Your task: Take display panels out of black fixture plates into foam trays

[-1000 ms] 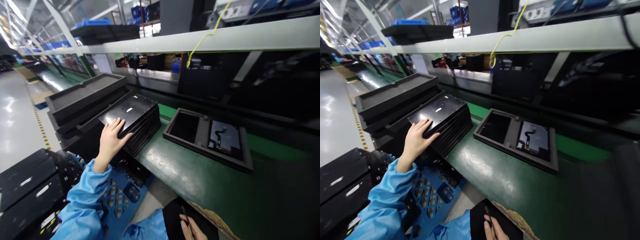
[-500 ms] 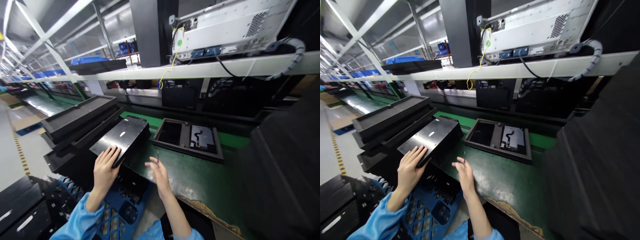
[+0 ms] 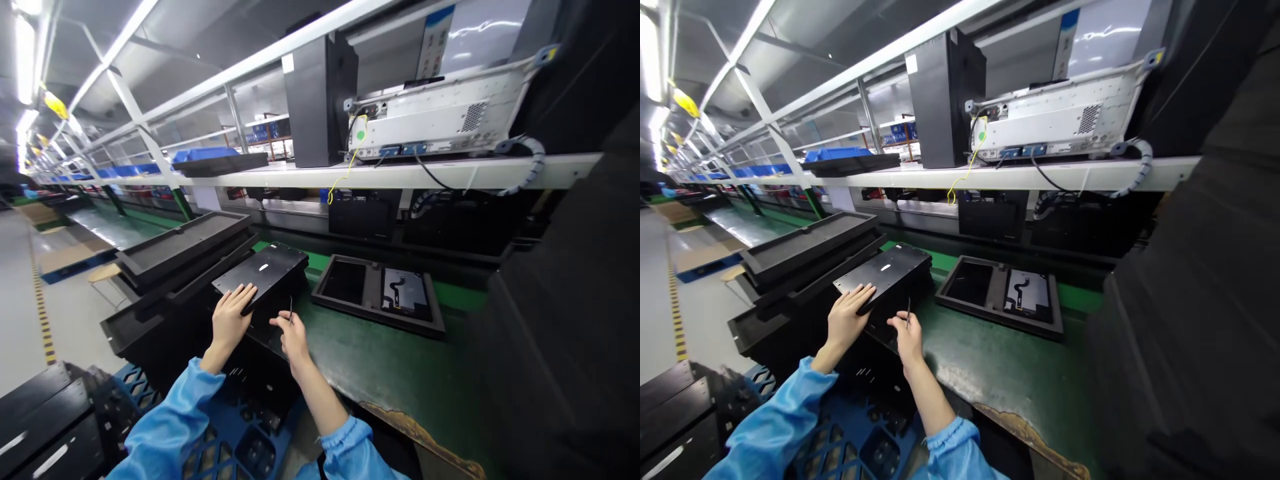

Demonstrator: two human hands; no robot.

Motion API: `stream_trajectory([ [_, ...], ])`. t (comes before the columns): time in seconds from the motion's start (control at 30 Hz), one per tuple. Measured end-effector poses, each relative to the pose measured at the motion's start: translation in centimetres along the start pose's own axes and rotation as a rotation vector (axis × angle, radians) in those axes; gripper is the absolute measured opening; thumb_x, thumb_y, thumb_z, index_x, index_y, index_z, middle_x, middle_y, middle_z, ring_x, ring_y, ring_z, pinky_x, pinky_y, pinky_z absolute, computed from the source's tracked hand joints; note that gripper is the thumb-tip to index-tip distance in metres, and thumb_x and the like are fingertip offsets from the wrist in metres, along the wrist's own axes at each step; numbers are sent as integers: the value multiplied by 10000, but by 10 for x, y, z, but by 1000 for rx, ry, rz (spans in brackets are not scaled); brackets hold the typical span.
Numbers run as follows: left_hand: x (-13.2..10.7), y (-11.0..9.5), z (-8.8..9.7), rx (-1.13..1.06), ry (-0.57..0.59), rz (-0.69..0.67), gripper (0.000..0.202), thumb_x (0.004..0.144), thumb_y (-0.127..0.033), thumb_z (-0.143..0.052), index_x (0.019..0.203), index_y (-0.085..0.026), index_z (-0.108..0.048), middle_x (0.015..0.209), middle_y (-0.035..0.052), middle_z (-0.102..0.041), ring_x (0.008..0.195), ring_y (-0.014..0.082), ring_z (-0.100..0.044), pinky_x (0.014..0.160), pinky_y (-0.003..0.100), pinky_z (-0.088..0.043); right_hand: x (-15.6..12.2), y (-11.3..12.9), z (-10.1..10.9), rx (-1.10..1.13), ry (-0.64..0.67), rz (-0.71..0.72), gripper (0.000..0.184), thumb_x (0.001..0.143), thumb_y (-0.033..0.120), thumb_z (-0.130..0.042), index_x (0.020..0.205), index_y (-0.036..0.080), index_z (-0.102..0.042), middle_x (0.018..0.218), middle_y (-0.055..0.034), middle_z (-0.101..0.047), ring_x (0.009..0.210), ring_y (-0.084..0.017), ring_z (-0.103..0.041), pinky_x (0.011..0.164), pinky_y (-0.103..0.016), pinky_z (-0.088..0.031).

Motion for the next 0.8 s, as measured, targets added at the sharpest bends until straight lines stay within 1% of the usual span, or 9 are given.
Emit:
stream_trajectory([
  [0.13,13,-1,0,-3,15,-20,413,1062,-250,-580,1453,-254,-711,1486,82,-714,1419,311,-662,1208,523,-488,-17,-12,4,-24,79,-5,406,839,504,-782,1091,200,-686,911,-45,-819,519,-73,-436,477,-211,-238],
  [0.2,23,-1,9,-24,-17,-11,390,1071,-268,-576,1431,-242,-725,1447,89,-741,1381,315,-691,1174,516,-518,-22,-13,4,-36,101,-5,409,846,508,-770,1088,190,-680,876,-30,-808,485,-51,-361,469,-211,-187],
  [0.3,44,8,29,-101,-103,73,348,1059,-356,-628,1351,-239,-776,1334,94,-802,1247,305,-768,1082,455,-589,-28,-11,3,-34,121,-15,420,844,512,-750,1085,178,-668,848,-12,-793,454,-29,-266,452,-217,-127],
  [0.4,63,15,39,-204,-125,134,369,1038,-438,-672,1322,-239,-796,1285,87,-822,1149,283,-801,1030,410,-628,-34,-3,4,-11,125,-37,423,840,509,-740,1093,181,-657,873,-4,-799,435,-18,-235,438,-221,-94],
  [0.47,72,9,44,-250,-119,104,362,1043,-419,-672,1337,-243,-790,1312,71,-814,1170,272,-795,1051,408,-627,-38,3,6,12,127,-51,419,853,501,-728,1115,183,-651,918,-12,-813,430,-11,-230,435,-221,-86],
  [0.6,69,-29,57,-195,-104,-122,324,1057,-286,-654,1356,-278,-778,1341,36,-804,1204,251,-786,1123,417,-597,-43,18,17,78,115,-49,434,870,513,-725,1140,182,-648,979,-41,-830,427,2,-214,432,-217,-80],
  [0.67,58,-54,66,-169,-88,-264,412,1051,-196,-641,1441,-298,-727,1374,26,-789,1231,235,-777,1167,411,-572,-48,25,30,125,87,-36,465,866,538,-748,1151,185,-647,1008,-56,-830,428,9,-197,430,-218,-74],
  [0.73,41,-76,76,-184,-65,-370,564,1036,-120,-626,1563,-320,-627,1425,24,-763,1297,229,-746,1186,404,-566,-60,32,52,174,45,-2,498,866,564,-777,1172,191,-652,1025,-62,-820,438,12,-189,436,-218,-82],
  [0.8,24,-96,87,-227,-25,-444,657,1036,-98,-591,1650,-324,-528,1456,32,-745,1369,237,-703,1196,422,-570,-81,34,82,213,-10,45,515,880,585,-794,1198,202,-664,992,-48,-798,451,9,-175,445,-224,-95],
])
Point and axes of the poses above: each hand's wrist, its own x-axis towards the middle knuckle, its own z-axis out of the back of the hand, y = z × x, the point moved 10 cm from there along x, towards the middle knuckle
